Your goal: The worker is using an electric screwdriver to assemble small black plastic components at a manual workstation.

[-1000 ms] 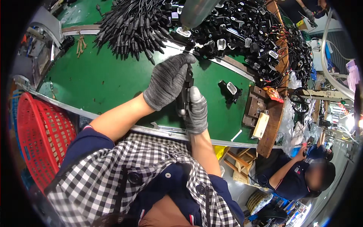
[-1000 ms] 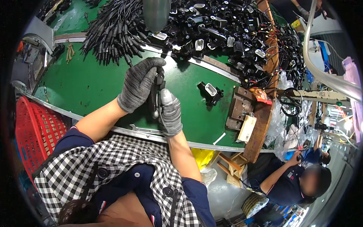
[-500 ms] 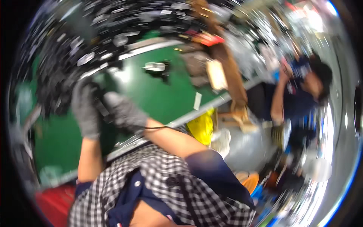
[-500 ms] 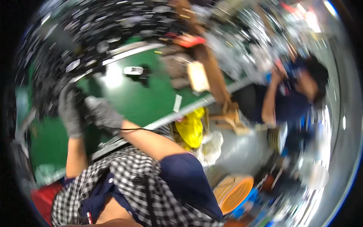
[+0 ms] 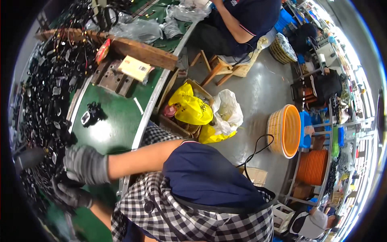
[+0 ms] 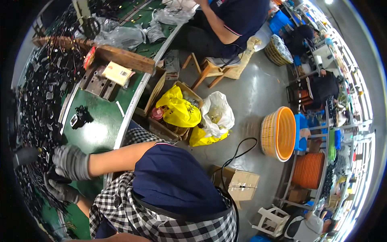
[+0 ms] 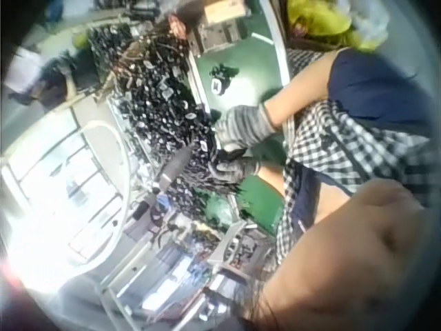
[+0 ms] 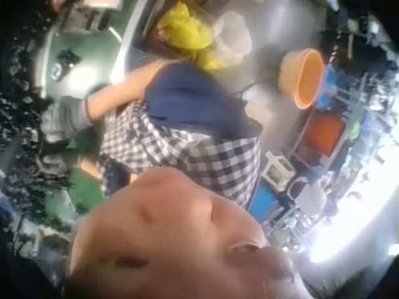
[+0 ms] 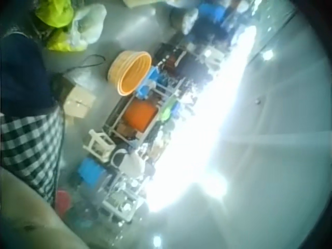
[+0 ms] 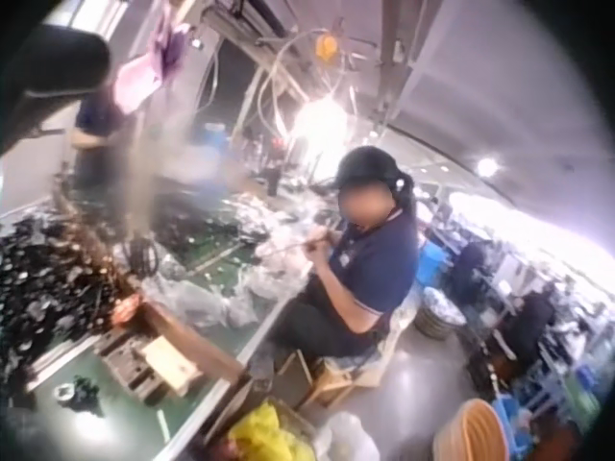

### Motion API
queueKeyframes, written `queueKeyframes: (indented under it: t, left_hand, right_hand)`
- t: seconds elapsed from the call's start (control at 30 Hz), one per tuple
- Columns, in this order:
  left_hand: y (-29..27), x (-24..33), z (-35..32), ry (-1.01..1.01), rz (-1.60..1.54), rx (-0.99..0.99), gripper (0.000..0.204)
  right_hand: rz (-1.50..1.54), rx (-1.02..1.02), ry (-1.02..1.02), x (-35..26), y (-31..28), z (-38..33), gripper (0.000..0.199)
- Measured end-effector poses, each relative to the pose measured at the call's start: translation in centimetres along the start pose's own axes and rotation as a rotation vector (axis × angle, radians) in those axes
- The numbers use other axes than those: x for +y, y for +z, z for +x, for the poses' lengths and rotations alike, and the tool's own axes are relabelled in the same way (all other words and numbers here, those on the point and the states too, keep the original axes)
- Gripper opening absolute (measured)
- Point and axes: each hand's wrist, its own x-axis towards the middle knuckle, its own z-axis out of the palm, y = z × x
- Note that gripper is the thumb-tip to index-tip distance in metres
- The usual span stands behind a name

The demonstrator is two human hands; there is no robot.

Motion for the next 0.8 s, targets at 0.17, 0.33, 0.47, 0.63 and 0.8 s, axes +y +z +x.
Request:
queueKeyframes:
  t: [0.17, 0.33, 0.47, 0.63, 0.8]
  left_hand:
    - [1.6, 1.8, -1.3, 0.06, -0.033, -0.006, 0.03]
    - [1.5, 1.4, -1.1, 0.067, -0.017, -0.022, 0.027]
    - [0.6, -0.5, -0.7, 0.135, 0.094, -0.117, 0.02]
    - [2.8, 2.1, -1.3, 0.038, 0.106, -0.153, 0.018]
    - [1.8, 3.3, -1.7, -0.081, 0.07, -0.092, 0.021]
  right_hand:
    - [0.152, -0.71, 0.132, 1.7, 2.0, -1.4, 0.038]
    - [0.836, -0.634, 0.378, 2.9, 4.1, -3.4, 0.041]
    - [0.627, -0.776, 0.203, 3.6, 6.2, -1.7, 0.042]
    - [0.468, -0.503, 0.178, 3.7, 3.0, -1.7, 0.046]
    - [1.165, -0.797, 0.916, 2.6, 3.2, -3.6, 0.047]
